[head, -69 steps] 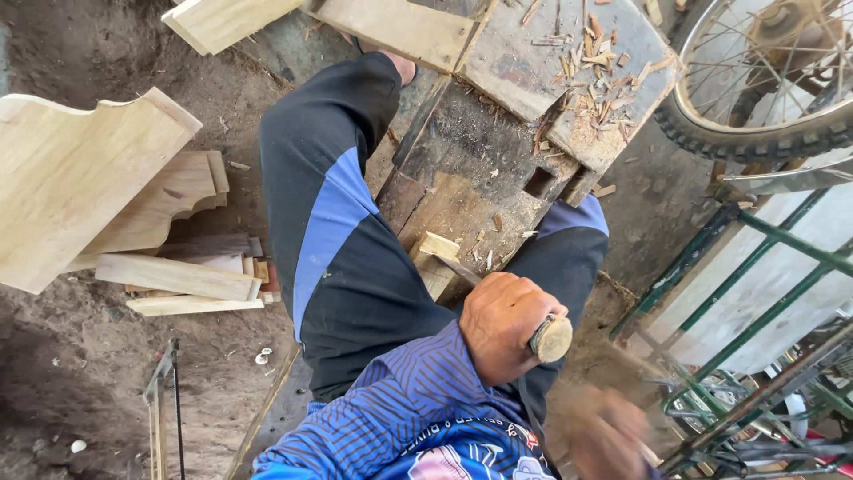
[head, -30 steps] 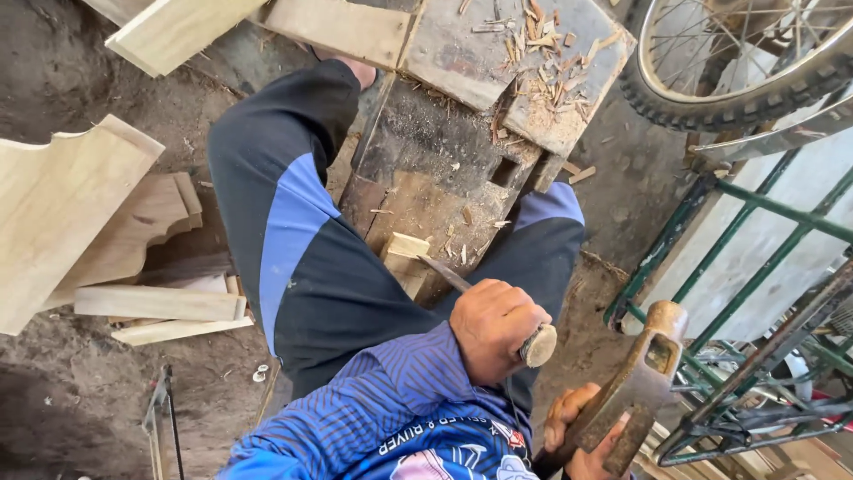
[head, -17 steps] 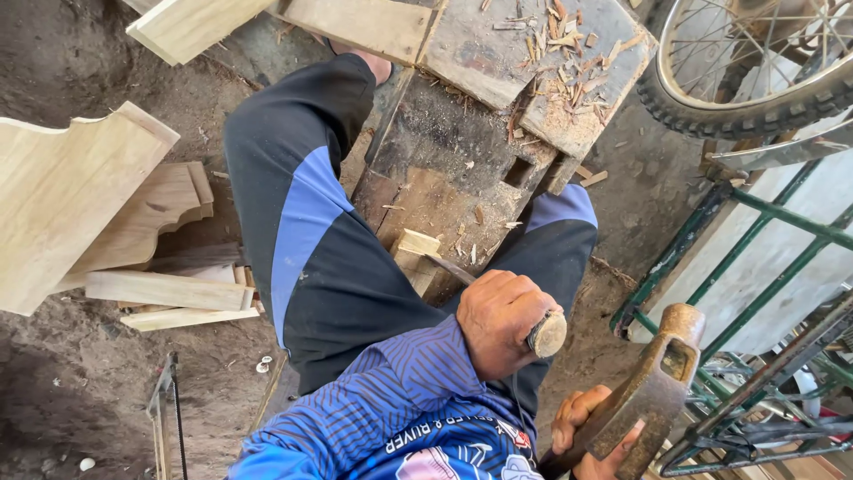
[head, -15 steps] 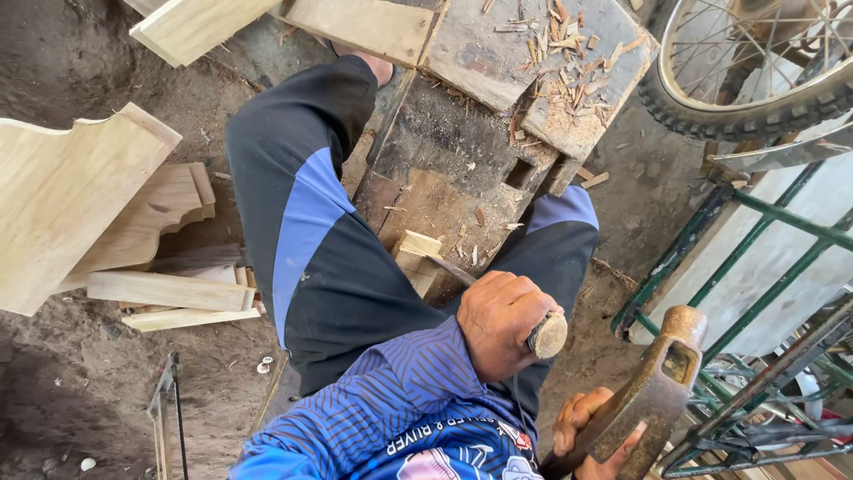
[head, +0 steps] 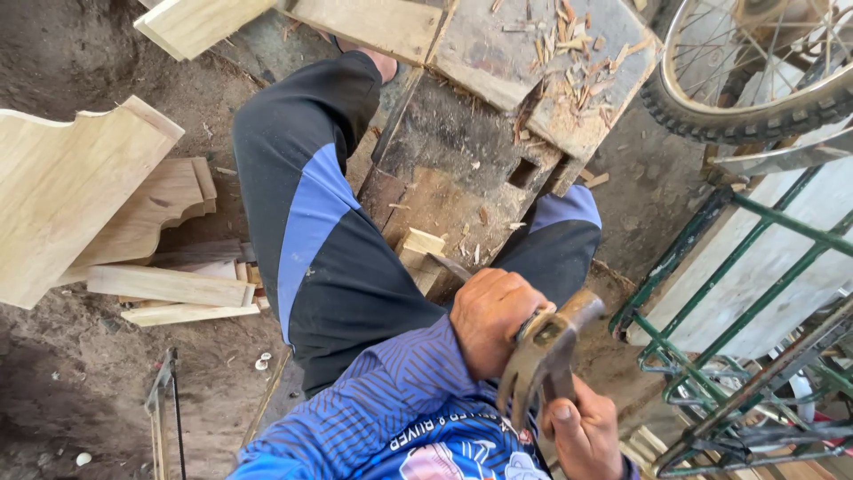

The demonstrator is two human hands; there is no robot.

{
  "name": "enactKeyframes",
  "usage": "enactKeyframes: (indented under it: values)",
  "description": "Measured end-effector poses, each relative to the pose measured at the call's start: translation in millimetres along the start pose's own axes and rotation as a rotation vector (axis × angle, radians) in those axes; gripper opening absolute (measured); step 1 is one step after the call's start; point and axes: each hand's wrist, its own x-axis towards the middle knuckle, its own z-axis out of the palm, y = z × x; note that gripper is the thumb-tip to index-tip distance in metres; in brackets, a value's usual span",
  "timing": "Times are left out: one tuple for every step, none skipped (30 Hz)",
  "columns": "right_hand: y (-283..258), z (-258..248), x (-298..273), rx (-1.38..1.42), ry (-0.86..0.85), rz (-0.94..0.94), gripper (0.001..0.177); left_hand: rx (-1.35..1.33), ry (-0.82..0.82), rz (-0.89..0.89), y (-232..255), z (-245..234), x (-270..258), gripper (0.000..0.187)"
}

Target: The person sits on the ground and uses a hammer to strike a chisel, carving a small wooden block held between their legs. They repeatedly reposition the block and strike it to shape the wood, with wood shavings accumulating on the ground.

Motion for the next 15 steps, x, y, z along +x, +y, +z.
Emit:
enactKeyframes:
  values:
    - [36, -14, -6, 0.0, 0.001, -0.009, 0.041, 0.003, 0.002, 0.008, 0, -1, 0, 0.025]
    - [72, -22, -20, 0.042, -0.007, -0.04, 0.041, 0.01, 0.003, 0.019, -1, -3, -1, 0.023]
    - [106, -26, -52, 0.08, -0.016, -0.054, 0.042, 0.01, 0.001, 0.014, 1, -2, -7, 0.021]
    - [152, -34, -42, 0.118, -0.025, -0.069, 0.042, 0.005, 0.0, 0.007, 2, -3, -9, 0.021]
    - [195, -43, -35, 0.154, -0.043, -0.085, 0.042, 0.0, 0.002, 0.015, 3, -4, -10, 0.019]
    - [235, -51, -35, 0.189, -0.06, -0.102, 0.043, -0.006, 0.005, 0.023, 5, -6, -12, 0.018]
    - [209, -48, -22, 0.231, -0.065, -0.131, 0.043, -0.006, 0.004, 0.031, 3, -6, -12, 0.018]
    - [180, -42, -14, 0.273, -0.069, -0.161, 0.043, -0.014, -0.001, 0.05, 2, -6, -12, 0.019]
    - [149, -34, -9, 0.313, -0.075, -0.195, 0.044, -0.021, -0.004, 0.073, 1, -6, -10, 0.021]
    - [111, -22, -2, 0.313, -0.071, -0.208, 0.044, -0.02, -0.003, 0.086, -2, -5, -8, 0.021]
    - [73, -11, 2, 0.247, -0.043, -0.174, 0.051, -0.028, 0.02, 0.078, -3, -3, -9, 0.022]
    - [37, 1, 6, 0.181, -0.015, -0.14, 0.06, -0.037, 0.042, 0.071, -6, -2, -11, 0.023]
    - [46, -2, -15, 0.179, -0.02, -0.133, 0.06, -0.036, 0.045, 0.063, -5, -4, -10, 0.023]
    - [53, -1, -38, 0.259, -0.07, -0.123, 0.06, -0.037, -0.015, 0.072, -4, -7, -9, 0.026]
    - [56, 0, -52, 0.333, -0.132, -0.123, 0.06, -0.029, -0.063, 0.088, -5, -10, -3, 0.029]
